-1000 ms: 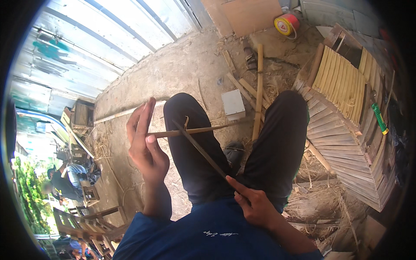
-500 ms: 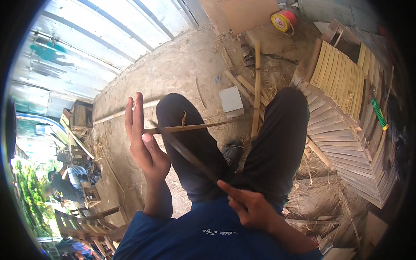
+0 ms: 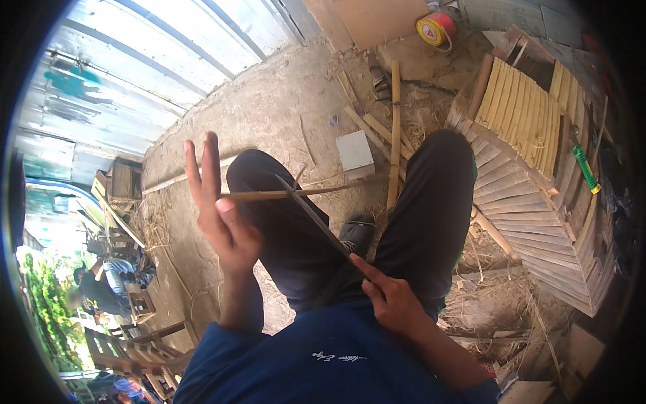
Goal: The person sits on the floor and uses a large knife to shave and sharpen thin bamboo sticks. They repeatedly rotate the sticks and scrape the blade along the surface to thin and smooth them, occasionally inspecting the edges.
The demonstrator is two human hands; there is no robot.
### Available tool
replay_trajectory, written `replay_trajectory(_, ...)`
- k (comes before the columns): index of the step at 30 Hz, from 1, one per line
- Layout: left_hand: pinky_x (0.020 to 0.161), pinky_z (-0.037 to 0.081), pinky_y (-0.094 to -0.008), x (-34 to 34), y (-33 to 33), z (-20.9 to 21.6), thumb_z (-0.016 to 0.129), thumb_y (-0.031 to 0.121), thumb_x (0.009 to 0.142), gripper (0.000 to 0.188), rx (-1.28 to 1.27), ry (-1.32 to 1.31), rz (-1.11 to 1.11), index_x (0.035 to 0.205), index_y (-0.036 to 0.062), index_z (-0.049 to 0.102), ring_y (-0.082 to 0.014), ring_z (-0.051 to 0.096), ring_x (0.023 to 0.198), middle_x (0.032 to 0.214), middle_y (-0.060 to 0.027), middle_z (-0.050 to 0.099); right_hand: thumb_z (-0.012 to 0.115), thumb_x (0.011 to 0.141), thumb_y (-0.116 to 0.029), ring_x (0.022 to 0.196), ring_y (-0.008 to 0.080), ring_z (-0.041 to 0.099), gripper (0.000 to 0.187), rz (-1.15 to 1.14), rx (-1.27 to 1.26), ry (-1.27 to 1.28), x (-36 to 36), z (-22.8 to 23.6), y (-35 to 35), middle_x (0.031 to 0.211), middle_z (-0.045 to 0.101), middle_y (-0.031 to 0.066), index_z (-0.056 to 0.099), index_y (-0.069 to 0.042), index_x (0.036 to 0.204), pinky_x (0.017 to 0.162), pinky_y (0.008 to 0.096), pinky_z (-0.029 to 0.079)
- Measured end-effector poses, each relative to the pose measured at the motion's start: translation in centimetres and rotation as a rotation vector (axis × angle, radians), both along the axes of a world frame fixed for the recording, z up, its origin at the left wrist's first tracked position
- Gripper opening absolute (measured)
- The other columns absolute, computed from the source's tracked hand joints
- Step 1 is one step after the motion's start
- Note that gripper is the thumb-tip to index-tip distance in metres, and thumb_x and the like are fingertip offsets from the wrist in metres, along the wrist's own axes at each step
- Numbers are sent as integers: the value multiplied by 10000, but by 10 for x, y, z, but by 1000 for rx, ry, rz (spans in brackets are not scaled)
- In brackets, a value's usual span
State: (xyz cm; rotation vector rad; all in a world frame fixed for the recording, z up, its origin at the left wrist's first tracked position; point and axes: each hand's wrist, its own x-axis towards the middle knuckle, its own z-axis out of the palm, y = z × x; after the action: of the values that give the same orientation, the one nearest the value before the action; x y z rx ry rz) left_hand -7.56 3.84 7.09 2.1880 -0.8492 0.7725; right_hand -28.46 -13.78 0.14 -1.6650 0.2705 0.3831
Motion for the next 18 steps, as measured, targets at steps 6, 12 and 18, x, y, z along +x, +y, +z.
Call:
replay_trajectory(6, 1199, 251, -553, 24, 14, 25, 178, 527, 1073, 768, -163, -166, -135, 1277, -63, 624, -406, 459, 1396, 1379, -249, 596, 551, 1012, -124, 787, 367, 720, 560, 90, -80, 30, -1, -7, -5, 878, 702, 237, 432, -280, 1536, 748, 422, 541)
replay_trajectory(12, 1175, 295, -542, 34, 6, 31, 49, 798, 944, 1051, -242, 292, -435, 1227, -5, 664, -409, 460, 1382, 1408, -264, 550, 559, 1004, -133, 897, 392, 722, 552, 15, -89, -65, -3, -11, 4, 988, 712, 259, 443, -265, 1527, 785, 441, 555)
replay_trajectory(18, 1159, 307, -524, 31, -2, 35, 71, 752, 980, 1008, -238, 246, -331, 1175, -9, 702, -404, 469, 1363, 1350, -229, 595, 562, 1000, -132, 893, 398, 720, 569, 47, -102, -12, 0, -2, 3, 987, 715, 247, 430, -266, 1537, 792, 441, 558)
